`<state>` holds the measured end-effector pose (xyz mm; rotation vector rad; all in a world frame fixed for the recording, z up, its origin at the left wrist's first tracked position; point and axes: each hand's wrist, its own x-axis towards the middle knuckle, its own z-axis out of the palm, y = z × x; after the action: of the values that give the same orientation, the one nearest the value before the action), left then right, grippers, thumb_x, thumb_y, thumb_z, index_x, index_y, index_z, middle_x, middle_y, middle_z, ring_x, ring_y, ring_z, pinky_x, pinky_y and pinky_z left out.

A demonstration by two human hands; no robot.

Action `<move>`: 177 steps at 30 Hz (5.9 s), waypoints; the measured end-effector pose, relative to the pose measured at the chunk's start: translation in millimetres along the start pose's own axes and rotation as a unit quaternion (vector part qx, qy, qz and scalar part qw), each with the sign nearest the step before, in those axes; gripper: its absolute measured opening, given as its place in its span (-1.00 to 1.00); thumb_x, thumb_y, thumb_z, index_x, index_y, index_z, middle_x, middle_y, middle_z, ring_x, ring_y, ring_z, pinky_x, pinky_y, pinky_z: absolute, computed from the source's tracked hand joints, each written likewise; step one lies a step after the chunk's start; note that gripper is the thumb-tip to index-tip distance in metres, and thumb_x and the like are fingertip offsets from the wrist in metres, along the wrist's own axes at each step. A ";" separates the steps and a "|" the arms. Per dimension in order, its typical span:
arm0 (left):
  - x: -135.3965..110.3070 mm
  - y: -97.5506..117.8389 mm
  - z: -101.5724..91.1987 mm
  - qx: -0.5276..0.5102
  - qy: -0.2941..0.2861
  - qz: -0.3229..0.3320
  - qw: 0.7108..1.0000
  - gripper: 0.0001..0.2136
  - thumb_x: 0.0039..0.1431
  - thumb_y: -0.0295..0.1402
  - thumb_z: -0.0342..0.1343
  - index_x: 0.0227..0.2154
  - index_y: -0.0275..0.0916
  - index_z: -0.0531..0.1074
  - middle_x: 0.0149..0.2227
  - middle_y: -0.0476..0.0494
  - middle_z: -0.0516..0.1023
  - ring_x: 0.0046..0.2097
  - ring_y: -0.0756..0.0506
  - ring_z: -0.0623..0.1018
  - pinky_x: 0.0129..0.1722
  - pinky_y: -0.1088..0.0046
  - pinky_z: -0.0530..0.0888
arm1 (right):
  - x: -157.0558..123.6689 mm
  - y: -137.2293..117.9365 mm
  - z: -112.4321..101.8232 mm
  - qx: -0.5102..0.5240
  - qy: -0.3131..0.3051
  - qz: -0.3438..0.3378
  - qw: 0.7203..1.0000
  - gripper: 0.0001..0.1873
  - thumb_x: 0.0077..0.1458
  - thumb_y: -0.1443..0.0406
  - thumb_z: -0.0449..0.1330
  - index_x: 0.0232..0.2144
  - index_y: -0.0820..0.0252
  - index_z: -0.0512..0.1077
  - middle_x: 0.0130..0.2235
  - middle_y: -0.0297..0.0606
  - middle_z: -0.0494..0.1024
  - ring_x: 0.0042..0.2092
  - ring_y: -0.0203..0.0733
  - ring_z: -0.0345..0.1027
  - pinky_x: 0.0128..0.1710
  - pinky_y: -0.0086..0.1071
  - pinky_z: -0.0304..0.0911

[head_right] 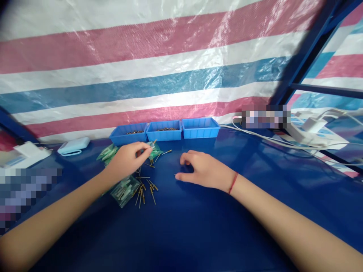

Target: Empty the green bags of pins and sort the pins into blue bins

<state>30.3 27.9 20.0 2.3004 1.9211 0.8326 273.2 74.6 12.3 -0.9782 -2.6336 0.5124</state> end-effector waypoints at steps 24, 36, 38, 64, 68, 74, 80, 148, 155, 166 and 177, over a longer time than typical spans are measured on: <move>-63.7 39.9 1.5 -0.226 -0.003 -0.031 0.974 -0.89 0.15 -0.31 0.11 -0.29 -0.13 0.50 -0.48 0.06 0.50 -0.48 0.03 0.40 -0.46 0.52 0.34 | -7.4 -49.2 22.6 0.463 -0.030 -0.012 0.886 -0.71 0.18 0.10 0.09 -0.35 0.23 0.35 -0.44 -0.35 0.41 -0.41 -0.37 0.31 -0.36 -0.44 0.28; -63.4 28.2 0.9 -0.150 0.052 0.036 0.987 -0.88 0.25 -0.33 0.03 -0.26 -0.15 0.46 -0.36 0.02 0.55 -0.40 0.02 0.45 -0.34 0.50 0.39 | -6.2 -52.4 30.9 0.468 0.029 0.043 0.882 -0.75 0.08 0.11 0.21 -0.39 0.20 0.38 -0.45 -0.36 0.44 -0.50 -0.39 0.25 -0.54 -0.50 0.17; -61.2 22.3 0.0 -0.108 0.028 0.063 0.992 -0.85 0.25 -0.33 0.01 -0.17 -0.17 0.43 -0.29 -0.03 0.55 -0.31 -0.02 0.49 -0.25 0.44 0.41 | -3.0 -49.7 28.7 0.387 0.126 0.022 0.913 -0.78 0.06 0.14 0.22 -0.39 0.18 0.40 -0.43 -0.33 0.47 -0.46 -0.34 0.29 -0.49 -0.45 0.22; -59.1 0.5 2.4 -0.056 -0.036 0.085 0.994 -0.80 0.24 -0.37 -0.02 -0.16 -0.18 0.47 -0.19 -0.08 0.54 -0.17 -0.10 0.49 -0.12 0.32 0.42 | 50.5 -7.6 48.8 -0.031 0.134 0.003 0.991 -0.79 0.17 0.31 0.02 -0.33 0.24 0.45 -0.26 -0.15 0.51 -0.24 -0.14 0.38 -0.19 -0.29 0.26; -59.0 6.5 2.4 -0.145 0.003 -0.018 0.989 -0.69 0.17 -0.26 0.08 -0.02 -0.15 0.38 -0.21 -0.06 0.56 -0.33 -0.04 0.50 -0.27 0.38 0.47 | 30.2 -31.9 38.3 0.124 0.119 0.007 0.985 -0.78 0.21 0.20 0.02 -0.31 0.18 0.40 -0.37 -0.29 0.49 -0.37 -0.24 0.33 -0.34 -0.38 0.23; -61.9 23.1 -5.5 -0.206 0.069 -0.014 0.976 -0.88 0.19 -0.31 0.08 -0.24 -0.13 0.47 -0.40 0.05 0.55 -0.47 0.04 0.44 -0.44 0.52 0.41 | 11.7 -65.8 23.0 0.289 0.062 -0.016 0.955 -0.72 0.18 0.11 0.06 -0.35 0.17 0.43 -0.39 -0.32 0.47 -0.39 -0.28 0.29 -0.40 -0.42 0.21; -63.3 28.9 -7.9 -0.189 0.108 -0.006 0.976 -0.92 0.19 -0.34 0.09 -0.32 -0.13 0.48 -0.49 0.09 0.50 -0.51 0.05 0.40 -0.48 0.55 0.38 | 11.8 -70.4 22.7 0.376 0.053 0.007 0.925 -0.76 0.16 0.15 0.10 -0.36 0.19 0.43 -0.38 -0.31 0.48 -0.38 -0.31 0.32 -0.40 -0.43 0.24; -58.5 19.8 -11.2 -0.088 -0.008 0.066 0.994 -0.88 0.25 -0.34 0.01 -0.26 -0.13 0.45 -0.35 0.03 0.54 -0.31 -0.03 0.50 -0.27 0.40 0.36 | -0.4 -60.0 34.4 0.377 0.112 -0.024 0.919 -0.82 0.10 0.21 0.20 -0.25 0.15 0.45 -0.27 -0.28 0.56 -0.25 -0.23 0.44 -0.24 -0.36 0.37; -58.1 10.8 -11.6 0.019 -0.075 0.092 0.993 -0.77 0.27 -0.31 0.00 -0.05 -0.17 0.38 -0.18 -0.06 0.54 -0.17 -0.11 0.50 -0.16 0.29 0.36 | -3.0 -57.9 25.1 0.146 0.239 -0.065 0.958 -0.88 0.16 0.29 0.14 -0.26 0.12 0.47 -0.28 -0.28 0.57 -0.30 -0.24 0.42 -0.30 -0.39 0.34; -56.3 -4.0 -15.9 0.056 -0.181 0.151 0.970 -0.79 0.27 -0.26 -0.01 -0.17 -0.15 0.49 -0.20 -0.08 0.52 -0.16 -0.11 0.49 -0.13 0.31 0.36 | 101.4 -6.8 -3.8 -0.078 0.289 -0.037 0.954 -0.58 0.08 0.33 0.13 0.03 0.21 0.34 -0.10 -0.15 0.54 -0.34 -0.16 0.45 -0.24 -0.24 0.33; -58.5 2.6 -10.1 0.047 -0.175 0.150 0.972 -0.79 0.30 -0.39 -0.09 -0.30 -0.21 0.46 -0.24 -0.07 0.48 -0.18 -0.08 0.47 -0.12 0.33 0.36 | 15.0 -44.8 31.0 0.077 0.089 -0.040 0.992 -0.82 0.12 0.28 0.11 -0.20 0.14 0.41 -0.30 -0.32 0.53 -0.43 -0.32 0.37 -0.43 -0.44 0.26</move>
<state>23.0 -29.7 7.5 2.6171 1.5220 0.3163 224.9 45.9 5.4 -0.8276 -2.4241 0.5713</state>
